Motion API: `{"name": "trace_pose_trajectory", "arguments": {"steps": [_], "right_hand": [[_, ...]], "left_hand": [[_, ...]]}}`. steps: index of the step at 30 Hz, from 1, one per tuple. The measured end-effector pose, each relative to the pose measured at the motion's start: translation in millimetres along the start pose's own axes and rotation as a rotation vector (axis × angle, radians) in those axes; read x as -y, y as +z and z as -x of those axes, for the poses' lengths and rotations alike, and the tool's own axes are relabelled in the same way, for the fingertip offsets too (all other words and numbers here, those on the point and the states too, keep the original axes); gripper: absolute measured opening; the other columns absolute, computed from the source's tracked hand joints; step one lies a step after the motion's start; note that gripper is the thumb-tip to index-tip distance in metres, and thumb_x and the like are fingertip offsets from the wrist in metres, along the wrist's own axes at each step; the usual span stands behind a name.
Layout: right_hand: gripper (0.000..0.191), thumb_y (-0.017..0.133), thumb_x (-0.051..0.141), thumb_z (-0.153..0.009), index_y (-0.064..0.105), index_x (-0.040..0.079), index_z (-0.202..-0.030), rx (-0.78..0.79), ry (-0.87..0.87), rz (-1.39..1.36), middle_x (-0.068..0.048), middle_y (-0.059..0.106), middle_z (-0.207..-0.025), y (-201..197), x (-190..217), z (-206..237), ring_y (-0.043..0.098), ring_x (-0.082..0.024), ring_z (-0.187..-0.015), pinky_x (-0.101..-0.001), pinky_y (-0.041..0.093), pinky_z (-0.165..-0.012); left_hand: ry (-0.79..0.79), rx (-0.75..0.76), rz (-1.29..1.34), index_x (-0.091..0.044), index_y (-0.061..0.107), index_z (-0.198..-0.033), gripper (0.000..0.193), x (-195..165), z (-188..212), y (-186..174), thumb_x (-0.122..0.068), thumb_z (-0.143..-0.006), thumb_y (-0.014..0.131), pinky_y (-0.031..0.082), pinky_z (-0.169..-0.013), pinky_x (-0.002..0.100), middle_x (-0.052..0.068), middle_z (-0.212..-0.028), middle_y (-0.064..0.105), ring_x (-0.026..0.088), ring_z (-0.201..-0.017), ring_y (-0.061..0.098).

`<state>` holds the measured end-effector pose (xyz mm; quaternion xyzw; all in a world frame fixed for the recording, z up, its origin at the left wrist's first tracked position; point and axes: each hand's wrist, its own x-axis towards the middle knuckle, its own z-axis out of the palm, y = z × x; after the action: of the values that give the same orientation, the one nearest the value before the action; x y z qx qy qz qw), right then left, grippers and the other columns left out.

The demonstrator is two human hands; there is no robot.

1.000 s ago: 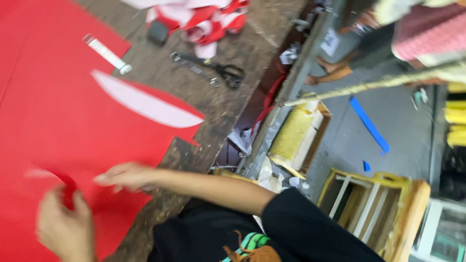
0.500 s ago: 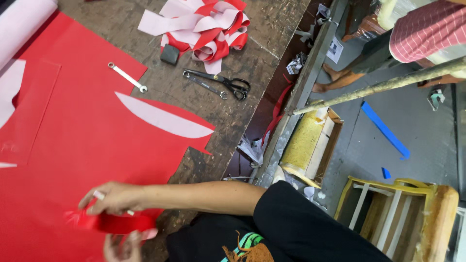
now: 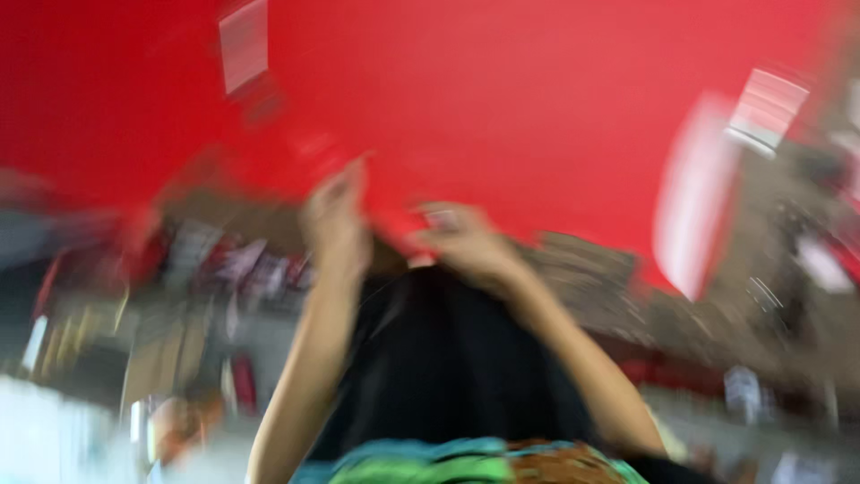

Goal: The person places white paper cutouts onto a large red paper sheet on a work table, aligning them in rows. They smooth the pieces with their hands and occasionally adjust their positions. The person also folds and rolls small red paper pieces and sets them aside.

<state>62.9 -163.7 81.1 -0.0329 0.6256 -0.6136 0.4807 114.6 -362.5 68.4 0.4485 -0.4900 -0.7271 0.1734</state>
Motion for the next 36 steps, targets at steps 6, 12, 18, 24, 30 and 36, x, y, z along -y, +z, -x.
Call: {"name": "trace_pose_trajectory", "arguments": {"steps": [6, 12, 18, 24, 30, 36], "right_hand": [[0.032, 0.071, 0.02, -0.098, 0.074, -0.003, -0.12, 0.254, 0.031, 0.273, 0.0, 0.068, -0.087, 72, 16, -26, 0.057, -0.008, -0.077, -0.0268, 0.047, -0.067], [0.039, 0.068, 0.016, -0.092, 0.06, 0.004, -0.128, 0.152, -0.093, 0.279, 0.008, 0.064, -0.091, 160, 46, -101, 0.052, -0.003, -0.071, -0.0204, 0.043, -0.057], [0.023, 0.066, 0.016, -0.101, 0.068, 0.004, -0.121, 0.095, -0.149, 0.14, 0.001, 0.057, -0.072, 229, 96, -191, 0.043, -0.005, -0.055, -0.0216, 0.033, -0.048], [0.009, 0.065, 0.008, -0.104, 0.063, 0.006, -0.096, -0.168, -0.292, 0.211, 0.002, 0.058, -0.075, 284, 138, -257, 0.047, -0.006, -0.056, -0.0239, 0.033, -0.047], [0.019, 0.061, -0.003, -0.112, 0.058, 0.007, -0.096, -0.171, -0.37, 0.016, -0.001, 0.052, -0.081, 255, 172, -275, 0.039, -0.009, -0.057, -0.0263, 0.03, -0.051], [0.022, 0.058, 0.001, -0.115, 0.058, 0.008, -0.094, -0.197, -0.308, -0.093, 0.0, 0.049, -0.079, 230, 173, -273, 0.036, -0.01, -0.058, -0.0286, 0.031, -0.056]], "left_hand": [[-0.002, 0.174, 0.403, 0.001, 0.065, -0.114, 0.022, -39, -38, -69, -0.016, -0.101, 0.063, 0.062, -0.075, 0.038, 0.011, -0.091, 0.071, 0.024, -0.081, 0.074], [0.233, 0.231, -0.072, 0.002, 0.068, -0.115, 0.017, -69, -89, -131, -0.013, -0.108, 0.063, 0.059, -0.076, 0.038, 0.014, -0.095, 0.074, 0.021, -0.082, 0.072], [-0.006, 0.465, -0.052, -0.005, 0.038, -0.141, 0.049, -111, -124, -188, -0.013, -0.099, 0.062, 0.059, -0.067, 0.037, 0.013, -0.09, 0.073, 0.019, -0.068, 0.072], [0.447, 0.531, -0.193, -0.002, 0.041, -0.145, 0.067, -148, -174, -259, -0.012, -0.091, 0.079, 0.047, -0.1, 0.042, 0.022, -0.117, 0.066, 0.03, -0.101, 0.067], [0.072, 0.672, -0.218, -0.002, 0.057, -0.14, 0.046, -159, -200, -337, -0.016, -0.1, 0.073, 0.057, -0.095, 0.03, 0.015, -0.109, 0.08, 0.018, -0.077, 0.081], [-0.119, 0.482, -0.289, -0.003, 0.064, -0.127, 0.036, -199, -211, -381, -0.012, -0.093, 0.072, 0.06, -0.065, 0.025, 0.005, -0.099, 0.077, 0.011, -0.07, 0.074]]}}
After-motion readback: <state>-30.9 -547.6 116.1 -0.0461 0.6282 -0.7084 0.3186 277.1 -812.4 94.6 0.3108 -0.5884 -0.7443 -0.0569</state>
